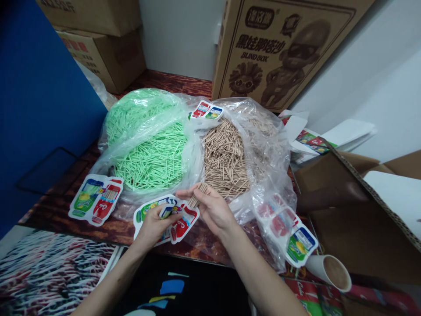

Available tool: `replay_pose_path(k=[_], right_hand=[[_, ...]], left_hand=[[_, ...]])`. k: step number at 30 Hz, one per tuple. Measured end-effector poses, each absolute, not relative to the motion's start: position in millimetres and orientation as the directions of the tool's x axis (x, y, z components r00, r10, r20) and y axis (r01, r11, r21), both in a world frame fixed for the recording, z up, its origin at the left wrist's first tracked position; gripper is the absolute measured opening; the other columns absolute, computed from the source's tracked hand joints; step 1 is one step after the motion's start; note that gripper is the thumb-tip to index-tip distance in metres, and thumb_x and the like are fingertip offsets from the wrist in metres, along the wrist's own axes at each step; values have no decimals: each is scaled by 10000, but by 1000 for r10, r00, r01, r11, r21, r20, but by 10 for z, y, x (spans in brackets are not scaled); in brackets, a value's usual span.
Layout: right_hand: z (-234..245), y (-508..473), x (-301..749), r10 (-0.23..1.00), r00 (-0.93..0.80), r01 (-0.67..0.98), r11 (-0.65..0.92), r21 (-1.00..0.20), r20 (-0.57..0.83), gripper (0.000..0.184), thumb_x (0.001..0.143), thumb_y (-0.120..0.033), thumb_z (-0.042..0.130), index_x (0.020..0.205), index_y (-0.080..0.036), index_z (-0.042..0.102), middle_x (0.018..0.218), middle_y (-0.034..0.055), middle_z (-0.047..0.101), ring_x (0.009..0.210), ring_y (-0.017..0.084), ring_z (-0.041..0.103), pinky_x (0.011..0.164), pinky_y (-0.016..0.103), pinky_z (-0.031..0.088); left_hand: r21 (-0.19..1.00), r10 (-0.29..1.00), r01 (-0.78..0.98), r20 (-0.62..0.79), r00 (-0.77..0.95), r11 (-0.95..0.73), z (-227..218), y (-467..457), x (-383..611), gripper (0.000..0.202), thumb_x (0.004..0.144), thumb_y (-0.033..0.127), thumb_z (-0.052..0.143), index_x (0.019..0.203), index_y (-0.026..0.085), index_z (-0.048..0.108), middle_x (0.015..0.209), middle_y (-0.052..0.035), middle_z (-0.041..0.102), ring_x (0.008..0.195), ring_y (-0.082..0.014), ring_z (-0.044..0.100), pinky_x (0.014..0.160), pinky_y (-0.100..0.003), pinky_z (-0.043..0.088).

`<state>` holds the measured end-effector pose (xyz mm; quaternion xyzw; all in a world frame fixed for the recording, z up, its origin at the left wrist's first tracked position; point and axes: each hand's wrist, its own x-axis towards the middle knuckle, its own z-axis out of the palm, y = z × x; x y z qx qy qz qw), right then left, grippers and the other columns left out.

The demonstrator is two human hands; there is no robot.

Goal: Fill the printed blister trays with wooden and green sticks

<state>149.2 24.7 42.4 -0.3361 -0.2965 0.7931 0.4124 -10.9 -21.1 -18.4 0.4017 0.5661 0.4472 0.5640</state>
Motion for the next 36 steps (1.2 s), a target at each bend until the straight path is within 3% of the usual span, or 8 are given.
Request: replay_pose_path(k=[6, 10, 14, 17, 24, 29, 33, 36], right_hand=[[414, 367, 1560, 865, -400, -586, -497, -640, -305, 59, 856, -225, 597, 810, -189, 600, 923, 52, 750, 995, 205, 676, 1047, 425, 398], [300, 358, 1535, 837, -408, -641, -547, -539, -364, 76, 863, -190, 571, 797, -188, 608, 930, 52, 752, 1002, 202, 677, 1043, 422, 409], [205, 300, 1481, 850, -375, -682, -524, -510, -370, 85, 869, -177, 558, 804, -186, 612, 934, 60, 751, 995, 199, 681, 1038, 412, 417], [163, 286, 1486, 844, -359, -699, -526, -484, -399, 118, 880, -166, 531, 798, -185, 614, 939, 61, 750, 1004, 198, 677, 1032, 415, 424], [199, 371, 1623, 873, -317, -739, -472, -480, -370, 150, 897, -159, 494, 801, -191, 605, 967, 46, 741, 1028, 174, 663, 1051, 409, 403], [281, 431, 1645, 818, -417, -688, -569, -451, -397, 216, 934, -182, 421, 786, -191, 579, 1006, 44, 734, 1035, 171, 659, 998, 409, 450], [254, 388, 1623, 762, -484, -606, -646, -464, -429, 148, 905, -192, 488, 779, -185, 564, 997, 67, 736, 993, 181, 679, 953, 387, 482], [213, 320, 1603, 793, -428, -583, -609, -538, -434, 87, 862, -214, 573, 784, -177, 563, 948, 84, 742, 958, 208, 691, 912, 403, 502]], left_hand=[[961, 961, 16, -275, -6, 275, -159, -230, -109, 163, 655, 279, 726, 626, 155, 624, 623, 24, 616, 603, -132, 535, 602, -232, 431], [960, 961, -18, -278, 0, 278, -166, -231, -103, 166, 696, 297, 689, 659, 163, 597, 627, 29, 604, 591, -127, 525, 580, -228, 426], [962, 961, -9, -274, 27, 275, -200, -231, -99, 255, 596, 258, 780, 776, 162, 625, 677, 32, 627, 614, -127, 535, 598, -225, 432], [954, 954, -20, -298, 29, 299, -238, -236, -96, 209, 618, 277, 770, 695, 152, 622, 606, 36, 596, 569, -118, 514, 567, -224, 420], [947, 948, -50, -317, -1, 317, -262, -235, -51, 180, 654, 304, 751, 686, 142, 680, 641, 15, 660, 589, -131, 561, 586, -235, 452], [937, 938, -67, -339, 64, 343, -234, -220, -12, 178, 633, 279, 768, 708, 132, 702, 649, 1, 686, 590, -141, 591, 591, -236, 467], [929, 932, -86, -352, 90, 359, -273, -233, -19, 216, 645, 312, 770, 736, 129, 699, 658, -4, 691, 591, -147, 607, 593, -243, 474], [919, 924, -111, -369, 104, 379, -317, -253, -30, 234, 658, 331, 762, 756, 128, 697, 669, -14, 699, 596, -158, 620, 597, -256, 482]])
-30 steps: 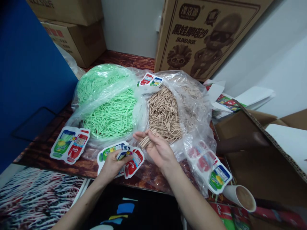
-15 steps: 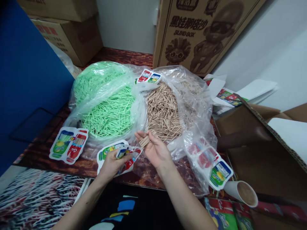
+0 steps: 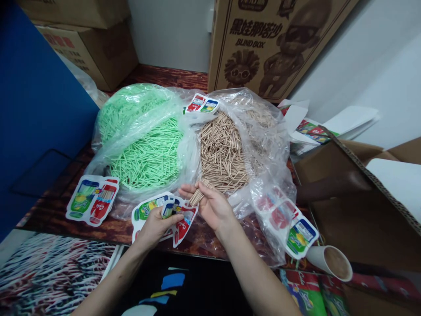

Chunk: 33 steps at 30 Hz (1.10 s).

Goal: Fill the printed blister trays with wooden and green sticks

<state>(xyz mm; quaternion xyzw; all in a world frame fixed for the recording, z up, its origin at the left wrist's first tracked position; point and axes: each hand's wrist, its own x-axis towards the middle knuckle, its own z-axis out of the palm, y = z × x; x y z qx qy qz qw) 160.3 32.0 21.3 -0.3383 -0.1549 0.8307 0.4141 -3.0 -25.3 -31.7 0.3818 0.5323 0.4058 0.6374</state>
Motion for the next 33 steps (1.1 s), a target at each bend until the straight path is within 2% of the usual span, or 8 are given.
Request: replay_pose_path(k=[6, 11, 14, 16, 19, 25, 29, 33], right_hand=[[288, 166, 1555, 880, -349, -393, -450, -802, -322, 152, 832, -328, 635, 812, -183, 594, 962, 69, 729, 901, 217, 679, 836, 387, 523], [435, 55, 1682, 871, -438, -48, -269, -962, -222, 447, 821, -296, 661, 1247, -282, 527, 1357, 30, 527, 1246, 189, 470, 1051, 351, 354], [332, 105, 1925, 932, -338, 113, -100, -988, -133, 369, 874, -276, 576, 1242, -290, 546, 1299, 33, 558, 1208, 193, 483, 1018, 356, 364], [159, 188, 2125, 979, -204, 343, 45, -938, -28, 190, 888, -246, 527, 1037, -243, 644, 1061, 40, 641, 1019, 205, 557, 912, 363, 415], [-143, 298, 2349, 968, -247, 765, 219, -605, 39, 175, 857, -125, 496, 831, -197, 654, 865, 51, 601, 883, 215, 527, 816, 354, 407], [-338, 344, 2359, 876, -481, 872, 483, -82, 49, 206, 850, -56, 444, 843, -176, 611, 912, 101, 572, 864, 221, 479, 731, 312, 378], [-246, 375, 2393, 872, -486, 871, 488, -51, 56, 207, 853, -62, 415, 809, -169, 586, 822, 97, 579, 793, 227, 486, 704, 327, 384], [-116, 422, 2466, 926, -338, 889, 373, -266, 168, 256, 864, -106, 390, 964, -168, 618, 890, 115, 611, 841, 254, 530, 742, 371, 415]], left_hand=[[902, 914, -153, -391, 103, 403, -273, -234, -21, 215, 653, 311, 760, 768, 138, 708, 705, -18, 717, 617, -159, 632, 616, -257, 497], [959, 961, -69, -276, -33, 273, -220, -210, -78, 163, 671, 297, 739, 700, 146, 685, 663, 2, 680, 607, -146, 595, 600, -248, 480], [981, 971, 7, -190, -146, 193, -227, -225, -136, 172, 681, 312, 732, 676, 150, 673, 655, 5, 657, 625, -148, 581, 611, -249, 468], [985, 970, 17, -167, -179, 173, -240, -234, -165, 172, 681, 315, 732, 691, 151, 681, 656, 5, 651, 638, -152, 582, 633, -257, 467], [985, 967, -12, -173, -189, 174, -253, -237, -172, 168, 673, 308, 736, 699, 149, 688, 647, 9, 644, 623, -146, 575, 640, -259, 463], [980, 968, -49, -196, -154, 191, -241, -246, -114, 196, 675, 329, 733, 656, 145, 667, 600, 16, 614, 579, -132, 544, 583, -244, 445], [985, 978, -36, -173, -116, 169, -242, -263, -124, 182, 672, 316, 738, 678, 146, 674, 634, 9, 632, 609, -138, 555, 596, -242, 450], [983, 980, -26, -182, -87, 180, -236, -272, -150, 182, 683, 321, 734, 694, 145, 688, 645, -2, 648, 619, -147, 568, 617, -253, 464]])
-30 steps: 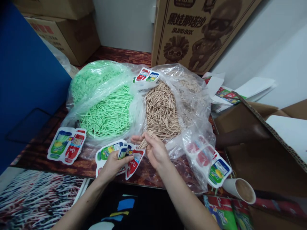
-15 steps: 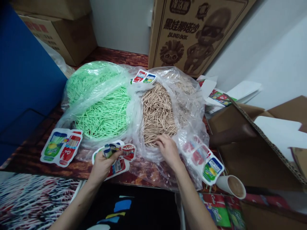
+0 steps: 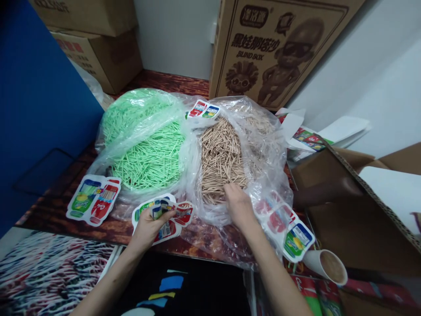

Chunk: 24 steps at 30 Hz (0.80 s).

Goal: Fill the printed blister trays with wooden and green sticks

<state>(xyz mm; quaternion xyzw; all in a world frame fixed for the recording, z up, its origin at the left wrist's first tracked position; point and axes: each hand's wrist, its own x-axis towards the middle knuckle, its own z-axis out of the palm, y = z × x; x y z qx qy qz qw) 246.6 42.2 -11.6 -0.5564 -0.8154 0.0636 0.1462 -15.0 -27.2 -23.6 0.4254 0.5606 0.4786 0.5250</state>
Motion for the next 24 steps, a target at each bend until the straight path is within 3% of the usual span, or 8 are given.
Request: replay_pose_path(k=[4, 6, 8, 10, 12, 16, 19, 24], right_hand=[[187, 373, 2302, 957, -176, 657, 288, -697, 230, 416, 853, -164, 483, 1252, -271, 532, 903, 37, 616, 790, 203, 555, 779, 366, 439], [385, 283, 2107, 975, -148, 409, 214, -887, 167, 391, 842, -186, 544, 1221, -283, 555, 796, -6, 580, 660, 155, 526, 669, 305, 450], [549, 166, 1881, 987, -106, 123, 137, -983, 125, 331, 846, -204, 579, 1164, -293, 565, 788, -17, 586, 631, 143, 541, 596, 271, 448], [631, 54, 1678, 984, -1, 18, 180, -984, 180, 242, 835, -195, 611, 1055, -295, 600, 840, -6, 616, 725, 160, 580, 668, 283, 472], [620, -27, 1538, 963, 29, 68, 265, -962, 267, 196, 830, -171, 620, 987, -288, 625, 896, 9, 631, 833, 181, 587, 779, 311, 465], [466, -80, 1452, 939, -150, 252, 339, -906, 310, 229, 833, -145, 604, 1012, -282, 641, 917, 24, 624, 863, 201, 568, 831, 345, 433], [403, -74, 1457, 938, -144, 278, 344, -897, 315, 269, 845, -153, 586, 1073, -293, 608, 968, 40, 612, 912, 220, 564, 867, 385, 431], [405, -58, 1442, 895, -266, 412, 442, -797, 358, 99, 861, -207, 577, 852, -263, 658, 1108, 72, 595, 1238, 283, 396, 1042, 487, 308]], left_hand=[[982, 977, -8, -187, -101, 187, -221, -266, -138, 205, 666, 336, 746, 640, 147, 669, 585, 9, 610, 568, -135, 535, 561, -243, 444], [982, 977, -12, -190, -94, 190, -215, -263, -124, 203, 676, 335, 735, 646, 147, 665, 591, 12, 601, 565, -127, 522, 550, -236, 433], [980, 976, -20, -197, -88, 196, -208, -263, -113, 198, 685, 329, 724, 643, 149, 655, 594, 17, 592, 560, -119, 510, 541, -227, 421], [978, 975, -26, -207, -82, 205, -196, -266, -106, 197, 686, 323, 721, 628, 152, 642, 588, 23, 586, 554, -115, 503, 537, -223, 416], [977, 975, -35, -211, -76, 209, -181, -271, -104, 197, 685, 318, 721, 621, 153, 636, 594, 22, 595, 561, -117, 512, 548, -225, 425], [977, 976, -67, -207, -68, 202, -152, -285, -109, 168, 687, 309, 724, 671, 151, 669, 659, 2, 648, 615, -139, 559, 608, -243, 463], [972, 972, -87, -225, -61, 219, -146, -293, -116, 171, 694, 315, 720, 687, 149, 682, 671, -8, 663, 621, -146, 571, 613, -250, 470], [968, 970, -135, -224, -91, 211, -167, -293, -147, 181, 709, 325, 717, 717, 148, 683, 678, -5, 666, 632, -143, 574, 637, -249, 468]])
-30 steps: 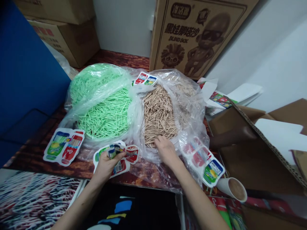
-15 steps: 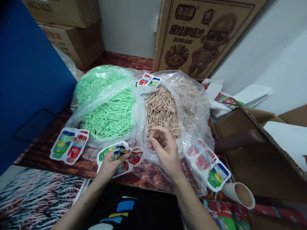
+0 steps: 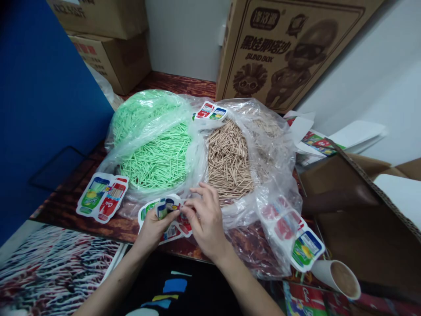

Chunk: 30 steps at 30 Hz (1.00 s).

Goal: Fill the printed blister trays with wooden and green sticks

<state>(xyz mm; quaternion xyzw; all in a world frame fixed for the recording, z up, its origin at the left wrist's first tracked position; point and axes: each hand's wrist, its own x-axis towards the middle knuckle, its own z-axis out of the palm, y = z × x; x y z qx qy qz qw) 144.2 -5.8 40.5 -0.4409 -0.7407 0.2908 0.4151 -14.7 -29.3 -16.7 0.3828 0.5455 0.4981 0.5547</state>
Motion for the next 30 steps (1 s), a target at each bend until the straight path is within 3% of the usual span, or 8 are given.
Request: replay_pose_path(k=[6, 10, 14, 18, 21, 24, 26, 30], right_hand=[[392, -96, 1410, 867, -411, 417, 455, -787, 283, 131, 894, -248, 540, 912, -251, 669, 1238, 82, 557, 1302, 281, 337, 1065, 500, 281], [428, -95, 1380, 813, -560, 258, 356, -898, 161, 199, 925, -286, 494, 1009, -247, 671, 1228, 71, 577, 1219, 244, 460, 1023, 424, 364], [399, -8, 1359, 914, -391, 206, 202, -958, 109, 237, 946, -314, 454, 1039, -227, 653, 1056, 53, 650, 1019, 202, 587, 903, 330, 437], [205, 162, 1208, 909, -410, 353, 238, -905, 79, 225, 940, -300, 461, 889, -197, 655, 886, 31, 657, 863, 183, 604, 780, 292, 450], [63, 374, 959, 866, -474, 533, 424, -732, 157, 232, 948, -238, 432, 857, -183, 638, 862, 47, 633, 859, 190, 563, 780, 308, 429], [20, 659, 629, 845, -496, 754, 534, -383, 201, 206, 928, -181, 442, 857, -161, 634, 898, 95, 615, 907, 229, 512, 792, 342, 393], [34, 840, 398, 830, -534, 817, 556, -152, 160, 165, 887, -132, 471, 885, -133, 636, 946, 140, 602, 927, 257, 489, 786, 370, 371], [50, 1027, 0, 800, -600, 797, 597, 90, 1, 222, 827, -59, 475, 979, -53, 636, 977, 205, 582, 925, 289, 481, 762, 396, 347]], left_hand=[[961, 968, -171, -235, -91, 217, -179, -332, -212, 207, 729, 334, 705, 819, 148, 693, 734, -8, 677, 689, -152, 598, 676, -248, 476], [961, 960, -190, -234, -157, 203, -155, -402, -429, 253, 706, 329, 730, 896, 170, 677, 788, 0, 680, 700, -148, 612, 669, -241, 489], [954, 906, -156, -294, -305, 257, -127, -458, -1049, 308, 640, 394, 768, 801, 159, 651, 626, 27, 627, 521, -129, 565, 503, -225, 456], [967, 816, -15, -222, -534, 253, -169, -395, -1785, 408, 617, 454, 758, 870, 153, 651, 698, 0, 660, 578, -169, 595, 545, -270, 484], [847, 801, 434, 17, -599, 306, -278, -281, -2084, 369, 699, 476, 672, 880, 153, 676, 758, -34, 654, 708, -217, 603, 652, -315, 486], [459, 786, 798, 286, -548, 390, -402, -195, -2122, 385, 788, 459, 580, 996, 149, 676, 892, -105, 646, 880, -291, 581, 772, -382, 452], [308, 767, 855, 387, -513, 417, -465, -176, -2072, 487, 820, 476, 542, 1159, 134, 614, 1010, -155, 631, 947, -319, 561, 817, -410, 429], [297, 701, 844, 471, -536, 446, -548, -180, -1974, 644, 841, 504, 508, 1343, 103, 458, 1250, -219, 537, 1086, -356, 504, 886, -446, 395]])
